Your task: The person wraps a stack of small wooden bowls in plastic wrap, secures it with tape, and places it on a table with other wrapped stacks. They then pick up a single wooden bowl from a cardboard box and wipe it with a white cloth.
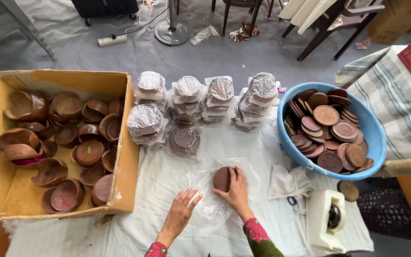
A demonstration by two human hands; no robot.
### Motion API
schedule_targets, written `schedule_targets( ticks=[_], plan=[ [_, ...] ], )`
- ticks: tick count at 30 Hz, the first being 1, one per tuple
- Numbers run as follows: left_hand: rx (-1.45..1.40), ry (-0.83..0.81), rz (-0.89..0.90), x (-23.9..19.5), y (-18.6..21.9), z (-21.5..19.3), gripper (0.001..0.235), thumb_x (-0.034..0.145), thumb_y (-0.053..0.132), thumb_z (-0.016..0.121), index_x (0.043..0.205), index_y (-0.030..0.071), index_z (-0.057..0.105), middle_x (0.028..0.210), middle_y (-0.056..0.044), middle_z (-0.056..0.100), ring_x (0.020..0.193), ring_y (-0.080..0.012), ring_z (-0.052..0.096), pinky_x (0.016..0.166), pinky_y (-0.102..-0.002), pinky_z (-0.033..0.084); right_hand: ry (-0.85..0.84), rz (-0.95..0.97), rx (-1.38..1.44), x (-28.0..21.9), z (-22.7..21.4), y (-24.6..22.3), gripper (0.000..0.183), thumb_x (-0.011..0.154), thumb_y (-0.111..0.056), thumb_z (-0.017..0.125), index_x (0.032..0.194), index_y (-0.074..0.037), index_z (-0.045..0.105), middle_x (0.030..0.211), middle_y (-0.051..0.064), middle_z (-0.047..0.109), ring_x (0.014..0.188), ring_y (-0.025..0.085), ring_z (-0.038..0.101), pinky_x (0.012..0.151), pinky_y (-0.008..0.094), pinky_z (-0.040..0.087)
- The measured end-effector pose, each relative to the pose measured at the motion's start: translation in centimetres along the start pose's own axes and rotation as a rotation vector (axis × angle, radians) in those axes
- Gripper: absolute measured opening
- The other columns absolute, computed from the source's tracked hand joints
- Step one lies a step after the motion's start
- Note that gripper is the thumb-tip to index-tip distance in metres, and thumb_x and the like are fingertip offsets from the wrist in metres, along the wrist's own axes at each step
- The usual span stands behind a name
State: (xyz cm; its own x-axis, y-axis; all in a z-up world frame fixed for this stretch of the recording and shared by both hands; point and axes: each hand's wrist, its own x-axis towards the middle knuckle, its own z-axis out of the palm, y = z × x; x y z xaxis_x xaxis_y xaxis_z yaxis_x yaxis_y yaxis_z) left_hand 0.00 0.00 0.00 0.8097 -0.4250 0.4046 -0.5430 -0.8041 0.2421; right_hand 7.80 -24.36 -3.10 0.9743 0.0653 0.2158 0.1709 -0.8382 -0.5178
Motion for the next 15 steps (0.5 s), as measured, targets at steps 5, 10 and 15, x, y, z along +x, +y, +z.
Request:
schedule_targets(
  ticks=[5,10,15],
  plan=[
    [-0.173,-0.044,-0.008,-0.1,2.0,4.8,0.036,0.08,0.006,0.069,0.115,0.011,0.069,0.116,-0.004,0.067,0.116,-0.0237,0.062,0.115,-0.049,0.037,-0.108,-0.057,-0.01,-0.7,1.0,2.4,0.122,0.048,-0.038,0.098,0.15,-0.009,0.038,0.156,0.018,0.035,0.144,0.042,0.031,0.117,0.053,0.029],
    [-0.19,0.024,0.047,-0.3,5.4,6.8,0.021,0.083,0.009,0.073,0.104,0.01,0.072,0.095,-0.003,0.07,0.093,-0.0209,0.069,0.103,-0.044,0.05,-0.415,-0.27,-0.12,2.2,-3.5,3.1,0.122,0.054,-0.04,0.098,0.156,-0.021,0.035,0.166,0.004,0.027,0.154,0.035,0.021,0.12,0.058,0.018],
    [-0.269,0.014,-0.104,0.9,9.1,5.9,0.019,0.084,0.013,0.076,0.102,0.01,0.072,0.089,-0.003,0.068,0.083,-0.0231,0.069,0.076,-0.039,0.054,-0.353,-0.422,0.219,0.6,-3.0,9.2,0.092,0.077,-0.046,0.093,0.156,-0.026,0.049,0.173,0.005,0.036,0.159,0.037,0.029,0.124,0.049,0.031]
  ],
)
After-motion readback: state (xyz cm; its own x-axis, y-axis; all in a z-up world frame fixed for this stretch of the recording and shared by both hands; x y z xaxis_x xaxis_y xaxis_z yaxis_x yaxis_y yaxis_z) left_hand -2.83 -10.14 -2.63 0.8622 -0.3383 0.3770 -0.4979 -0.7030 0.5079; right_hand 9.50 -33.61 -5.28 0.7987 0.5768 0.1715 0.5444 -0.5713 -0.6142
